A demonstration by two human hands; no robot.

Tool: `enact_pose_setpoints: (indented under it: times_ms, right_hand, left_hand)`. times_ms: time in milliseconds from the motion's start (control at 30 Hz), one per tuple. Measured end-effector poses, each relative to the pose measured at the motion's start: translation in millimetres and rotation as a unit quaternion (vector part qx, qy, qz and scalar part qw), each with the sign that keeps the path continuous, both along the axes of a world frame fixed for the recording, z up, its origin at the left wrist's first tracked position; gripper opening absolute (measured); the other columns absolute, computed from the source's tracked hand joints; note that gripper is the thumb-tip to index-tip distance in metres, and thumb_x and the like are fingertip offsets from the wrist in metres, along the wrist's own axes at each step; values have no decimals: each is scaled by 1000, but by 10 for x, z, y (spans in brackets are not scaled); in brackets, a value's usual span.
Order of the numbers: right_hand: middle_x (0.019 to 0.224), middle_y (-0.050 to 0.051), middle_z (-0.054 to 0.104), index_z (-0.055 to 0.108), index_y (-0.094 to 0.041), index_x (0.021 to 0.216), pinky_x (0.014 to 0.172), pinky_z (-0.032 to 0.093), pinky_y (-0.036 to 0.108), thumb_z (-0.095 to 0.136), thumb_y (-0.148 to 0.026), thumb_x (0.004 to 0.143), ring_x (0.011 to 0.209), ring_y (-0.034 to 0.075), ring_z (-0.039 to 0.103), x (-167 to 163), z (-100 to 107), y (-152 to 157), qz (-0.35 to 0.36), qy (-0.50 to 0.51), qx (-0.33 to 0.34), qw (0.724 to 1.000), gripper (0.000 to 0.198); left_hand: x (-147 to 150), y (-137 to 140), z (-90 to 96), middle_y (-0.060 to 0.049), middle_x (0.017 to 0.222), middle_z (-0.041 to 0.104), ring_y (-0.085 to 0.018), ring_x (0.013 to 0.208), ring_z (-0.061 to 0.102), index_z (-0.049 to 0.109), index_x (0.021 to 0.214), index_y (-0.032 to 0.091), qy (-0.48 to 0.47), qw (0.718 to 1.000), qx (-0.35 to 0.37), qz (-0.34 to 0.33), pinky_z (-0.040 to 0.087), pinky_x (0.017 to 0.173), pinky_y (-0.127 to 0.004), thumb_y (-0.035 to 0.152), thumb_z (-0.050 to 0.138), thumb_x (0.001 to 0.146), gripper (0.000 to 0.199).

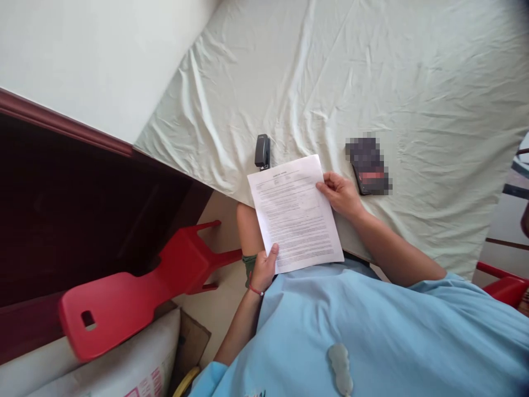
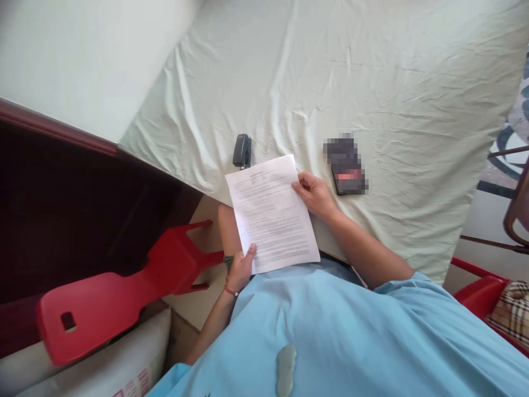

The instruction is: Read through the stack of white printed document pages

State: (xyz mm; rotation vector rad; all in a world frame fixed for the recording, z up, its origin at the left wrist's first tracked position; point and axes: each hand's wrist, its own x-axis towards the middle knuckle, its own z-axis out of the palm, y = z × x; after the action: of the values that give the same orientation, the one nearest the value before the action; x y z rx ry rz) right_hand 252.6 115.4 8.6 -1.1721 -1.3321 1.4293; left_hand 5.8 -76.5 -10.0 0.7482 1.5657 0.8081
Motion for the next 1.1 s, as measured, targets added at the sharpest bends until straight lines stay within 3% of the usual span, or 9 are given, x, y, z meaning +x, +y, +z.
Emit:
enact_pose_setpoints:
  times_ms: [100, 167, 367, 500, 667, 800, 933, 1000, 1100]
  right_hand:
    - [89, 1, 74, 66, -25, 94, 75, 54, 33, 76, -54, 82, 79, 18, 67, 17, 53, 9, -7, 97, 2, 995, 33]
    - [88, 1, 73, 67, -25, 96, 76, 54, 33, 79, -54, 81, 80, 18, 67, 25, 70, 19, -24, 120, 10, 992, 34]
    - [76, -1, 63, 67, -22, 92, 64, 47, 29, 71, -53, 85, 70, 16, 56, 24, -31, 29, -59, -23, 44, 997, 32]
    - [78, 0, 63, 67, -23, 93, 65, 46, 30, 67, -51, 87, 73, 17, 57, 30, -82, 37, -66, -59, 54, 995, 28]
    - [85, 2, 68, 63, -25, 92, 66, 47, 31, 69, -52, 85, 74, 18, 60, 19, -73, 56, -84, 10, 25, 996, 29]
    - [86, 3, 67, 61, -25, 92, 66, 49, 32, 68, -58, 84, 77, 20, 62, 6, -65, 57, -87, 4, 19, 996, 35]
    - [83, 2, 68, 62, -24, 92, 66, 47, 31, 66, -55, 88, 73, 18, 60, 14, -37, 38, -110, -40, 55, 992, 32]
    - [83, 2, 68, 63, -23, 91, 68, 47, 32, 65, -52, 90, 71, 17, 59, 20, -12, 27, -129, -86, 87, 984, 29]
    - [81, 2, 69, 64, -23, 89, 71, 49, 33, 67, -48, 88, 70, 17, 59, 26, 21, 21, -129, -135, 101, 977, 26]
  left_hand:
    - [-36, -40, 151, -15, 121, 77, -30, 126, 67, 76, 114, 10, 91, 993, 79, -4, 47, 115, -39, 67, 58, 95, 62]
    - [-41, -26, 216, -14, 123, 76, -29, 128, 66, 76, 115, 12, 119, 987, 106, -13, 44, 118, -38, 64, 57, 97, 58]
    - [42, 102, 79, -14, 93, 79, -32, 98, 74, 77, 101, 9, 18, 999, 23, -32, 58, 92, -41, 74, 54, 93, 70]
    - [93, 80, -7, -15, 106, 78, -30, 106, 73, 71, 116, 10, -44, 998, 39, 13, 57, 95, -40, 73, 61, 89, 69]
    - [102, 37, 15, -14, 107, 78, -27, 103, 73, 69, 103, 13, 22, 998, 56, 31, 57, 93, -37, 77, 59, 88, 66]
    - [108, 43, 20, -12, 99, 77, -25, 95, 72, 66, 90, 16, 73, 994, 73, 32, 57, 90, -36, 80, 56, 87, 65]
    - [105, 35, -23, -11, 93, 76, -25, 93, 72, 67, 95, 15, 73, 994, 77, 40, 57, 87, -36, 80, 56, 87, 65]
    - [106, 27, -32, -8, 85, 75, -24, 87, 71, 68, 99, 16, 64, 995, 66, 50, 58, 79, -34, 79, 58, 87, 65]
    - [133, 32, 13, -1, 65, 65, -17, 60, 62, 65, 96, 16, 42, 997, 39, 58, 50, 54, -27, 81, 59, 85, 66]
